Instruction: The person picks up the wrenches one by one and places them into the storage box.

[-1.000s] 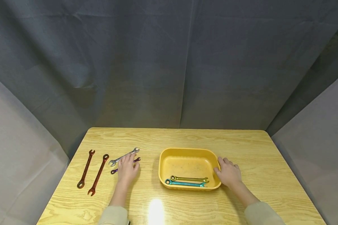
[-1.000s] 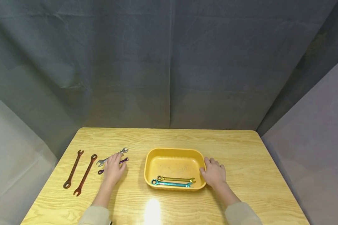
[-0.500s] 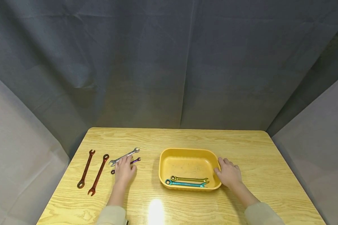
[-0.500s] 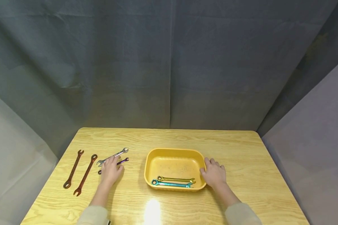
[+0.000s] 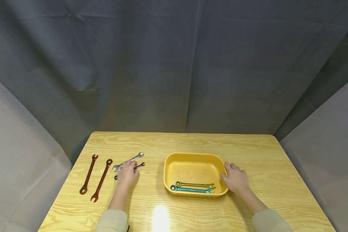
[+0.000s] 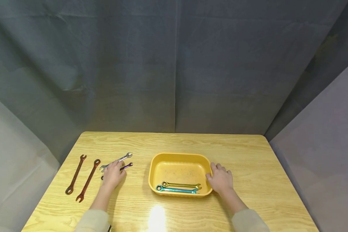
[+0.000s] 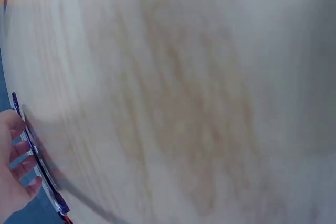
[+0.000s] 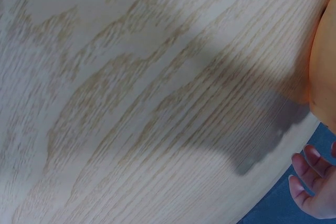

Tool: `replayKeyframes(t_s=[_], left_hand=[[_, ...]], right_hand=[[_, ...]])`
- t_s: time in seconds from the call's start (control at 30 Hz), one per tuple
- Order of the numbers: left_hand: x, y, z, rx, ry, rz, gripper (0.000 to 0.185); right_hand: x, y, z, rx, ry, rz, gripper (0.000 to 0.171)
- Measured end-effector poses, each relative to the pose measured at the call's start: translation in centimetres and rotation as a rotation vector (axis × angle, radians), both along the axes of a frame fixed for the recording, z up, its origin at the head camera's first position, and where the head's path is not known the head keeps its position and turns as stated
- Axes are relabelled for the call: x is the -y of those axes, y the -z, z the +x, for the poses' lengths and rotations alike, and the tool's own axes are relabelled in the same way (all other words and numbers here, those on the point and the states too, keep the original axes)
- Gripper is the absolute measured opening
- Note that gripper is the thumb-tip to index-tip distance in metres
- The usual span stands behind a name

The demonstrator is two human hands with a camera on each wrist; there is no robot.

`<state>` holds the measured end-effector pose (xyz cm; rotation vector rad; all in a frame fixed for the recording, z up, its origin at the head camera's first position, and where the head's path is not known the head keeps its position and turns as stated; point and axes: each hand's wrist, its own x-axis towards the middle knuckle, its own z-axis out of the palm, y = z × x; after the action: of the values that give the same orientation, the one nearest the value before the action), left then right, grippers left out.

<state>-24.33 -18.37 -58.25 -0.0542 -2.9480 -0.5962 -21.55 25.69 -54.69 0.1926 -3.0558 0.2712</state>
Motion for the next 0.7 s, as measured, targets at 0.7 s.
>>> replayKeyframes(t_s=[0.7], left_hand=[[0.3, -0.7, -1.2, -0.017, 0.133, -0.098, 0.028]], right_hand=[[0.0, 0.0, 0.1, 0.002, 0.000, -0.006, 0.045]])
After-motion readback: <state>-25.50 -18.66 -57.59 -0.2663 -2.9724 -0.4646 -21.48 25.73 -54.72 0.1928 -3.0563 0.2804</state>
